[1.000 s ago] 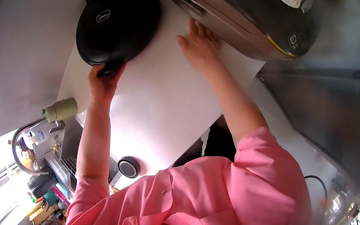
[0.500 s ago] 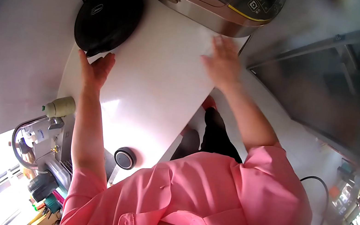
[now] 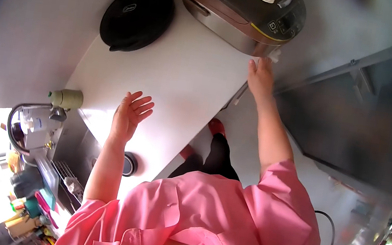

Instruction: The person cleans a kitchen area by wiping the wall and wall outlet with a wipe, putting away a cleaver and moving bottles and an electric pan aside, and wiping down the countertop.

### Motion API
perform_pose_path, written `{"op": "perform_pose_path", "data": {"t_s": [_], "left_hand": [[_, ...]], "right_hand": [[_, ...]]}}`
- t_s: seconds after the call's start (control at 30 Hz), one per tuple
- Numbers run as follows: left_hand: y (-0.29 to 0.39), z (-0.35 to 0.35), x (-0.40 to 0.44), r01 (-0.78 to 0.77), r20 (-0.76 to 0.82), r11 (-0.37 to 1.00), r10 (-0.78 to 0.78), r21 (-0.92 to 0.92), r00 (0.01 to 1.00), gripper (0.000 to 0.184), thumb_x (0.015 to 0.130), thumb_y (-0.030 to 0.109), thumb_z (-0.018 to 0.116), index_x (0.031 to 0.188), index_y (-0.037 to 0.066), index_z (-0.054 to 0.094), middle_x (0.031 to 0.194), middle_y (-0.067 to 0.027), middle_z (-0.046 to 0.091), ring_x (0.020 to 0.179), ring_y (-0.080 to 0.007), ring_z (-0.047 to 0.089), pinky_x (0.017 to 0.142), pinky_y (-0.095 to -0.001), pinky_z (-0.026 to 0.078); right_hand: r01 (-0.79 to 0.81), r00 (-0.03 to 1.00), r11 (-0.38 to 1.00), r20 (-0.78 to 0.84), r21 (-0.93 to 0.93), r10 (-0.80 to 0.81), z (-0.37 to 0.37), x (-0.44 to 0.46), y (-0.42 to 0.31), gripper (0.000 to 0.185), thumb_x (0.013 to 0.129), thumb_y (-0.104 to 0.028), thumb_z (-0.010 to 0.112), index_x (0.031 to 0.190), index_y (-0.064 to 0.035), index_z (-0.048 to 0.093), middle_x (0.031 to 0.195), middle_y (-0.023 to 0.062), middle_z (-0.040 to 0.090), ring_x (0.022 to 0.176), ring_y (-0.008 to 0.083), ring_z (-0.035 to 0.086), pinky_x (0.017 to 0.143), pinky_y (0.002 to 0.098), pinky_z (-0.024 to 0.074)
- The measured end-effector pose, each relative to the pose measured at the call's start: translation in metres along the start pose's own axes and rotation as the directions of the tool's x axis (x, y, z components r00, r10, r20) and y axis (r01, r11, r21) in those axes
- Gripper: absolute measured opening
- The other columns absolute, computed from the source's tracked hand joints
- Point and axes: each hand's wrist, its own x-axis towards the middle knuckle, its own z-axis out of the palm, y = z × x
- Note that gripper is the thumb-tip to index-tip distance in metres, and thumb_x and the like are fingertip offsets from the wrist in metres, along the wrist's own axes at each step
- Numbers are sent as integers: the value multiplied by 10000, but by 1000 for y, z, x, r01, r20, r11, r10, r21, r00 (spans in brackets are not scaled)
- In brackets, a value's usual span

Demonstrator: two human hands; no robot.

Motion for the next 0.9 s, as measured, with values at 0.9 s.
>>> {"op": "perform_pose_path", "data": {"t_s": [0.9], "left_hand": [[-87, -115, -208, -87, -335, 731, 412, 677, 847, 1033, 620, 293, 836, 1437, 106, 232, 1473, -105, 271, 1363, -268, 253, 1076, -456, 269]], "right_hand": [[891, 140, 407, 728, 203, -671, 63, -153, -137, 701, 793, -420, 622, 1402, -188, 363, 1448, 126, 327, 1384, 288, 217, 1123, 470, 153]]}}
